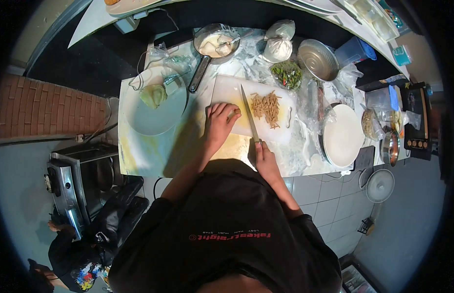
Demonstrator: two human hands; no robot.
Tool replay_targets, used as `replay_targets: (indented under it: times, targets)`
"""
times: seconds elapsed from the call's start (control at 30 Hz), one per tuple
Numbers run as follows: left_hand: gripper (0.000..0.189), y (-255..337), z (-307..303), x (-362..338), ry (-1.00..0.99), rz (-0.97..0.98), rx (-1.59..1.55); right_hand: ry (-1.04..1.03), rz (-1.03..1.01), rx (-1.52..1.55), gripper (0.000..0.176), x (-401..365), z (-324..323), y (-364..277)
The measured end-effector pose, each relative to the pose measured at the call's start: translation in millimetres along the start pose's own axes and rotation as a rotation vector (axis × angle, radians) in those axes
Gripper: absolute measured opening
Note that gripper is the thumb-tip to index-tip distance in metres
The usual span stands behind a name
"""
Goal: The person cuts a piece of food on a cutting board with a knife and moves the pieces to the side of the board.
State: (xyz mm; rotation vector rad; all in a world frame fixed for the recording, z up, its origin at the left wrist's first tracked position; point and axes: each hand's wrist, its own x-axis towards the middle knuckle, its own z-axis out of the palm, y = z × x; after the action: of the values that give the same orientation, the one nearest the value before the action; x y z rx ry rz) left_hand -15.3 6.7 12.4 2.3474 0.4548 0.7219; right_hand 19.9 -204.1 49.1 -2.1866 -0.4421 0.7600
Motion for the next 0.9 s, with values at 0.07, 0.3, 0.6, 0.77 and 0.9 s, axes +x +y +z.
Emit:
replay_targets:
  times: [0.07, 0.3, 0.6, 0.77, 0.9]
  targets:
    - [0.024, 1.7, 6.9, -3.6, 0.012, 0.016, 0.032, -0.046, 0.055, -0.048, 0.047, -0.4, -0.5, 1.4]
    - [0.02, -0.2, 8.6, -7.7, 0.059, -0.01, 0.016, -0.07, 0.026, -0.099, 0.046, -3.6, 2.3, -5.2]
    - [0.016, -1.3, 8.2, -9.0, 0.043, 0.0, 0.053, -0.046, 0.01, -0.119, 0.047, -2.6, 3.8, -11.7]
    - [0.016, -2.3, 9.9, -9.5, 0.047, -0.006, 0.058, -0.057, -0.006, -0.127, 0.046, -0.6, 4.7, -10.7]
    - [0.016, -2.6, 9.5, -9.5, 0.048, -0.002, 0.06, -0.061, -0.015, -0.126, 0.046, 0.9, 6.5, -9.0]
